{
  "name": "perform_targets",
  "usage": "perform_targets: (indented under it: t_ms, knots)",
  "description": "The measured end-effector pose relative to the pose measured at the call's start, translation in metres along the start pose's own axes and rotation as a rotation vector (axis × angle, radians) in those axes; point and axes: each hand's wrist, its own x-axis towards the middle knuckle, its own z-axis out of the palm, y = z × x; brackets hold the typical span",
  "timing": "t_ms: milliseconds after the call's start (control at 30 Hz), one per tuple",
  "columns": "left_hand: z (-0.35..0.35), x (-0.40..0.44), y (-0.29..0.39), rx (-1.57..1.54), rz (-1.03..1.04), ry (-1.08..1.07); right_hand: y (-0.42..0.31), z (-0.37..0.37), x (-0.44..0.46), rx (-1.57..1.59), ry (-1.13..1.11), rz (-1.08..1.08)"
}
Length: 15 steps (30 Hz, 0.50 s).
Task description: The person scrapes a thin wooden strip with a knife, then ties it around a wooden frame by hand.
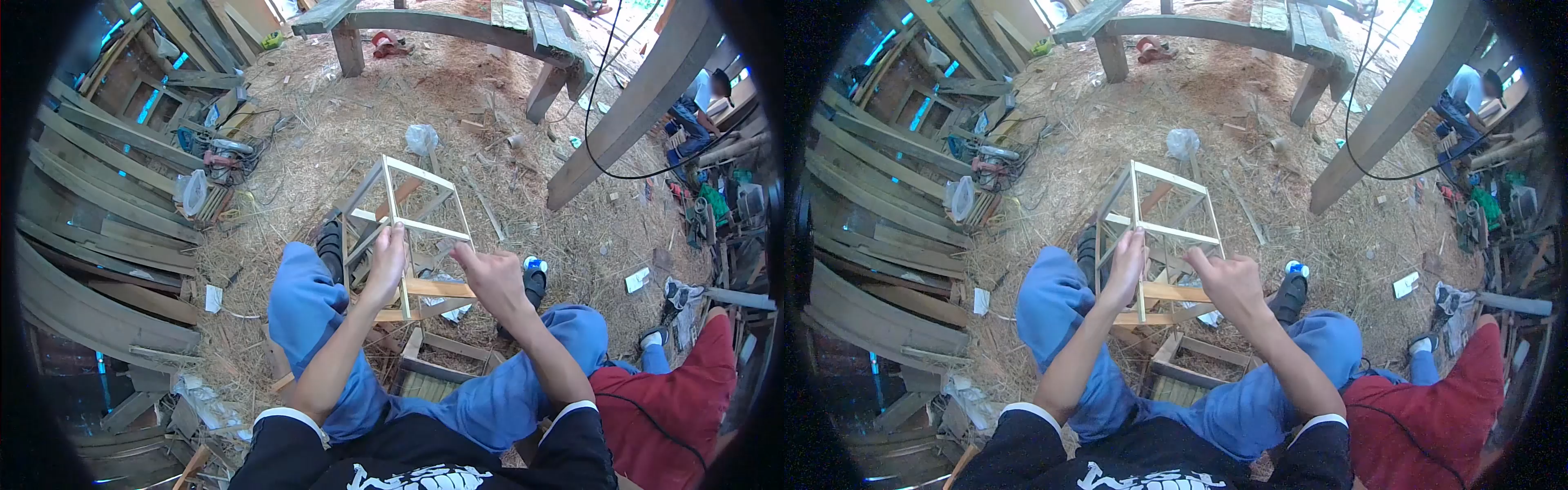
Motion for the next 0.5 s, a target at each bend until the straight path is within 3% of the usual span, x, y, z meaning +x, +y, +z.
perform_targets:
  t_ms: [133, 500]
  knots:
    - [0.000, 0.004, 0.002, 0.015, 0.000, 0.012, -0.005, 0.001, -0.003, -0.076, -0.111, 0.069]
    - [-0.006, 0.008, -0.007, 0.114, 0.026, 0.054, -0.003, 0.024, -0.002, -0.094, 0.009, -0.020]
